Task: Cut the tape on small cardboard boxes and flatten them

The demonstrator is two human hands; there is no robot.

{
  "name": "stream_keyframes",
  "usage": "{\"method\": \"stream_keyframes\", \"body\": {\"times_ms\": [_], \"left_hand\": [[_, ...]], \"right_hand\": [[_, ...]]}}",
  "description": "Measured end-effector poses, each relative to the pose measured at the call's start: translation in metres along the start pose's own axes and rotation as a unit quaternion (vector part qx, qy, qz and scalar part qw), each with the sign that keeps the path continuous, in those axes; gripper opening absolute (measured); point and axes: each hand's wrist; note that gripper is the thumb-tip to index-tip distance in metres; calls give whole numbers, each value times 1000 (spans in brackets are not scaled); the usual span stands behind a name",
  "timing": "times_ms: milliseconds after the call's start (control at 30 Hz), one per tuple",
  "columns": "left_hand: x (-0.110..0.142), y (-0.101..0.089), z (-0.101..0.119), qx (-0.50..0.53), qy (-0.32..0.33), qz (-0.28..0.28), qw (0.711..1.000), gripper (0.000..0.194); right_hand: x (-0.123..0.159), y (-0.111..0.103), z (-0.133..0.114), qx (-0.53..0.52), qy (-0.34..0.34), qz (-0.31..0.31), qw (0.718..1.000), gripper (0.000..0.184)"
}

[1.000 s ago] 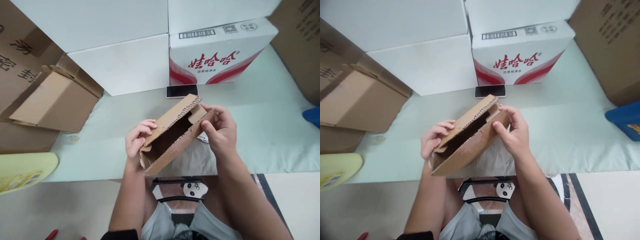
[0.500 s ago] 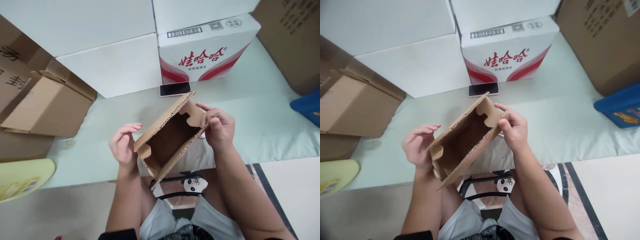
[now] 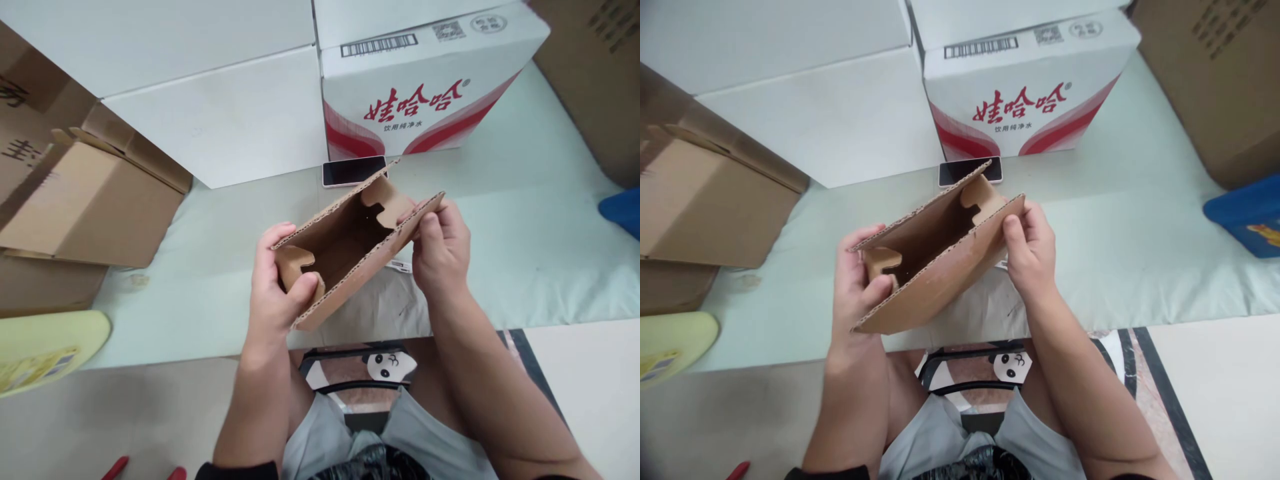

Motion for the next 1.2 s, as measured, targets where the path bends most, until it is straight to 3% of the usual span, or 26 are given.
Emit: {"method": "stream_keyframes", "body": {"times_ms": [100, 333, 500, 600, 667, 767, 867, 1200], "left_hand": [[-2, -2, -2, -6, -21, -12, 1000, 58], [1, -4, -9, 40, -41, -19, 998, 52], [0, -3, -10, 62, -63, 10, 996, 25], [-1, -5, -10, 119, -53, 3, 992, 44], [-2, -7, -11, 92, -35, -28, 995, 42], [-3, -12, -15, 4, -15, -53, 998, 23], [-5, -14, -17, 3, -41, -59, 997, 21], [-15, -14, -14, 105, -146, 37, 983, 28]], "right_hand": [[3, 1, -7, 8, 7, -17, 1000, 29], [6, 6, -20, 46, 7, 10, 999, 28], [6, 8, -17, 52, 11, 18, 998, 33], [6, 7, -15, 66, 20, 20, 997, 32], [6, 7, -15, 73, 26, 16, 997, 33], [6, 7, -14, 87, 23, 5, 996, 30], [6, 7, -13, 100, 27, -10, 995, 29], [7, 2, -16, 58, 120, -40, 990, 40]]}}
Point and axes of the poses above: each hand's wrist, its own x-axis away from the middle knuckle, its own y-axis out of the palm, z = x × y, and after that the axes turned 8 degrees about y, right-handed
